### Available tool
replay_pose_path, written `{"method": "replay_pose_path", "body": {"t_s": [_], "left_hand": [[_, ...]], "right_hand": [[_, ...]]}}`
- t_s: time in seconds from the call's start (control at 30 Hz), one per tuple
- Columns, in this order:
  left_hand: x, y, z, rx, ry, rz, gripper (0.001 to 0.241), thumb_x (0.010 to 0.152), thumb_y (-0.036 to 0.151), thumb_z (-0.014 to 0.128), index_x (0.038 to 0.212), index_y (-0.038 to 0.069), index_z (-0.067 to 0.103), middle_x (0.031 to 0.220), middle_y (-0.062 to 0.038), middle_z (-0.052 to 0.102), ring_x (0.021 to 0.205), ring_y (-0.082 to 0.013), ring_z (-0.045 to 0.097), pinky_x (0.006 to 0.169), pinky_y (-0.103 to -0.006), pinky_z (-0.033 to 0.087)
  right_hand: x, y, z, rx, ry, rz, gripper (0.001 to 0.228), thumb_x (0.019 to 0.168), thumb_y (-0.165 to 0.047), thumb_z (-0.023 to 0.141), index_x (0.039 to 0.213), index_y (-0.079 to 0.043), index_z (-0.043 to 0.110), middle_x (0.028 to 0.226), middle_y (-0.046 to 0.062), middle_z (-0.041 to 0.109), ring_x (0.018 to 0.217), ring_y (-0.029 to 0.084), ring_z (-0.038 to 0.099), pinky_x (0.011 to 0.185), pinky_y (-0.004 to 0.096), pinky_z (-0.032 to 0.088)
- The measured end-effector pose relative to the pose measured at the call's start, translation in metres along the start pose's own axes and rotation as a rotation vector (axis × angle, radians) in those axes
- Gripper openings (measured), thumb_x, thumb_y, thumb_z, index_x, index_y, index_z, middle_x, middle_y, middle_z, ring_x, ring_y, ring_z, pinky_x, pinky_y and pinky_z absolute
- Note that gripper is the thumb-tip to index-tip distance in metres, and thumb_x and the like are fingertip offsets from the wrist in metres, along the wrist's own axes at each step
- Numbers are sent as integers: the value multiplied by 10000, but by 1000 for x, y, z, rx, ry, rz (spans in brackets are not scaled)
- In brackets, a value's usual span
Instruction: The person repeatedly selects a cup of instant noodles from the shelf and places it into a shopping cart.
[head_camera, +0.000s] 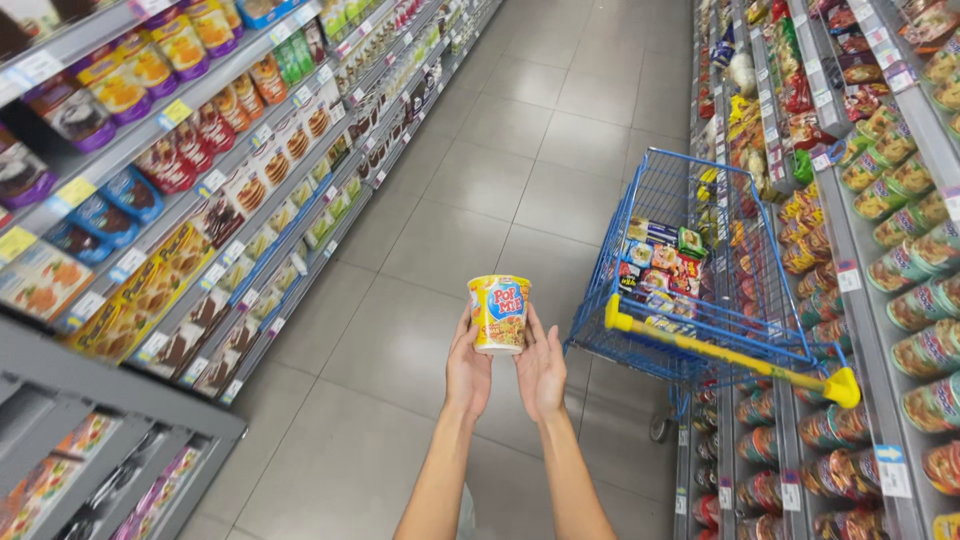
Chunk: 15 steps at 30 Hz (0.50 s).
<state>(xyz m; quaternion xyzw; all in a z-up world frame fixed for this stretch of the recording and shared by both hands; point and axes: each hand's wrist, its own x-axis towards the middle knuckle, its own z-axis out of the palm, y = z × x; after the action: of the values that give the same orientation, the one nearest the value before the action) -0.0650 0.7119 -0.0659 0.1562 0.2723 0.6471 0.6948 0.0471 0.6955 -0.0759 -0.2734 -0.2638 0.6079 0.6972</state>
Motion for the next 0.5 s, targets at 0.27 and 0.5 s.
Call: {"method": "replay_pose_path", "body": {"t_s": [0.27,0.5], "left_hand": [[149,18,40,44,-90,-51,701,1195,155,557,1878,80,422,1874,-172,488,1689,-357,529,1342,-494,481],[262,27,53,78,-118,-126,695,1204,164,543,1884,93,418,1865,-183,500,1690,-361,536,1347,-472,472]], "right_hand": [[149,-1,4,1,18,-77,914,1229,-623,373,1905,-20,254,1948,253,314,1816,449,272,1458,563,236],[258,6,-4,-26,84,-64,939,1224,-650,333,1903,-7,257,1958,264,301,1817,449,280,1457,560,242]]}}
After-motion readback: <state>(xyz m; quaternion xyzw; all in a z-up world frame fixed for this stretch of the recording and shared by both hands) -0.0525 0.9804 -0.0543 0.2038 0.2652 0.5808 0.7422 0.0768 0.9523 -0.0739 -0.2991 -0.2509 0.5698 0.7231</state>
